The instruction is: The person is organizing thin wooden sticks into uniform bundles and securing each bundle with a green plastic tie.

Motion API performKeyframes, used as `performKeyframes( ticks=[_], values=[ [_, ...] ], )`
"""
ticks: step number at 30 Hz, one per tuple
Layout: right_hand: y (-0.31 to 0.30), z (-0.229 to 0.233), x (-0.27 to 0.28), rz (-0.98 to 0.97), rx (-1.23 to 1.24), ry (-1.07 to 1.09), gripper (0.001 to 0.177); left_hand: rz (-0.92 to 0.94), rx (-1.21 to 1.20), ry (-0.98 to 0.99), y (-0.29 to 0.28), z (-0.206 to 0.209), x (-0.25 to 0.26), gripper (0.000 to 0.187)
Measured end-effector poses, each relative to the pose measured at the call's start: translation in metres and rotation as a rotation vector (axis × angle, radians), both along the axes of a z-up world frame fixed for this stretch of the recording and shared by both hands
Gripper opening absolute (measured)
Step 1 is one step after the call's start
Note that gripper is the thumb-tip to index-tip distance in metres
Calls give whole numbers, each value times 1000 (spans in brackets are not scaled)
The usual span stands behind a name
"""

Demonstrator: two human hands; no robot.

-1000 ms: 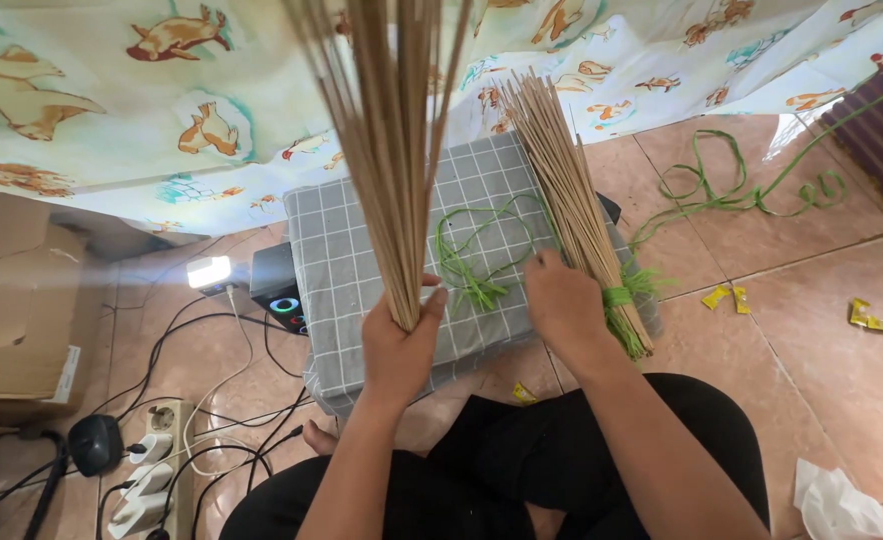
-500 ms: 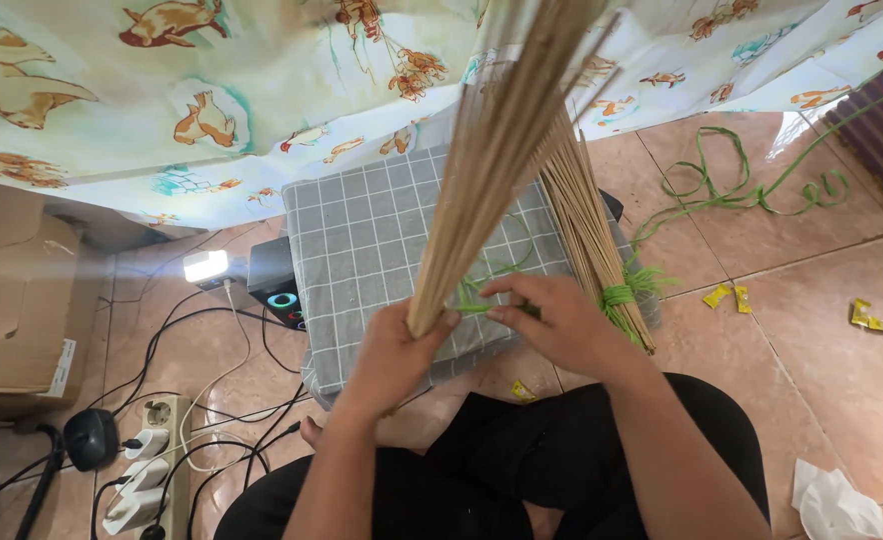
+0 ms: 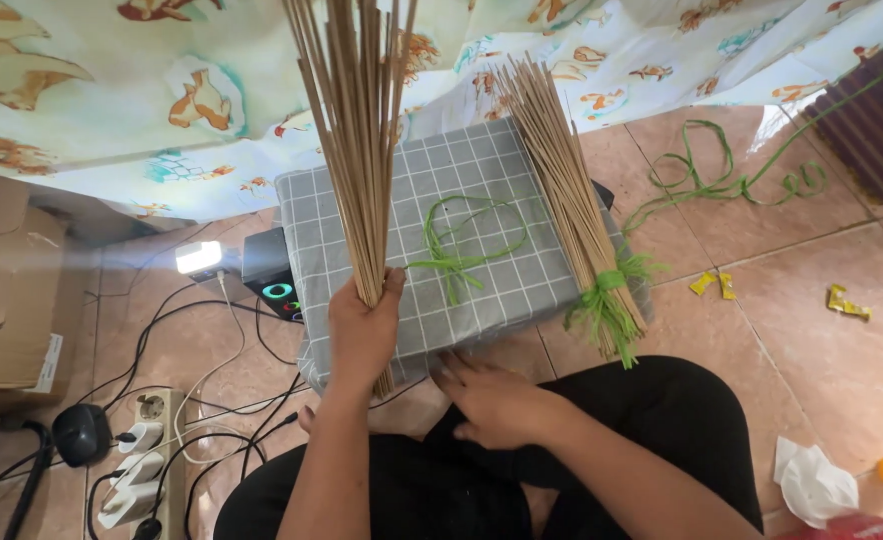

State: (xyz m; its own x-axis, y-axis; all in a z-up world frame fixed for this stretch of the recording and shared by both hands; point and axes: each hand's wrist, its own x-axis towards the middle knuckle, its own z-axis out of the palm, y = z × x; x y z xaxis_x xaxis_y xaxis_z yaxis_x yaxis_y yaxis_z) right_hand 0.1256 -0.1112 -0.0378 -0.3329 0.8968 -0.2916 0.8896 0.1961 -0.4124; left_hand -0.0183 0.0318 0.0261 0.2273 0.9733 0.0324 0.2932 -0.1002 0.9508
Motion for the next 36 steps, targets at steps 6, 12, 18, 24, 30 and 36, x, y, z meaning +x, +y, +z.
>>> performKeyframes(
  ticks=[6, 12, 18, 24, 30, 36],
  values=[
    [35, 80, -22, -152, -279, 23, 74, -35, -183, 24, -6, 17, 4, 26],
    [34, 76, -19, -141, -182, -29, 63, -53, -190, 14, -9, 18, 9, 26],
    [35, 106, -17, -80, -199, -3, 51, -49, -221, 66, -10, 22, 8, 28],
    [11, 84, 0, -223, 300, 484, 6, -50, -205, 105, -2, 12, 9, 30],
    [43, 73, 3, -490, 1046, 189, 50, -132, -241, 64, -12, 28, 16, 28],
    [40, 76, 32, -697, 417, 651, 16, -147, -240, -16, -11, 34, 11, 26]
  ],
)
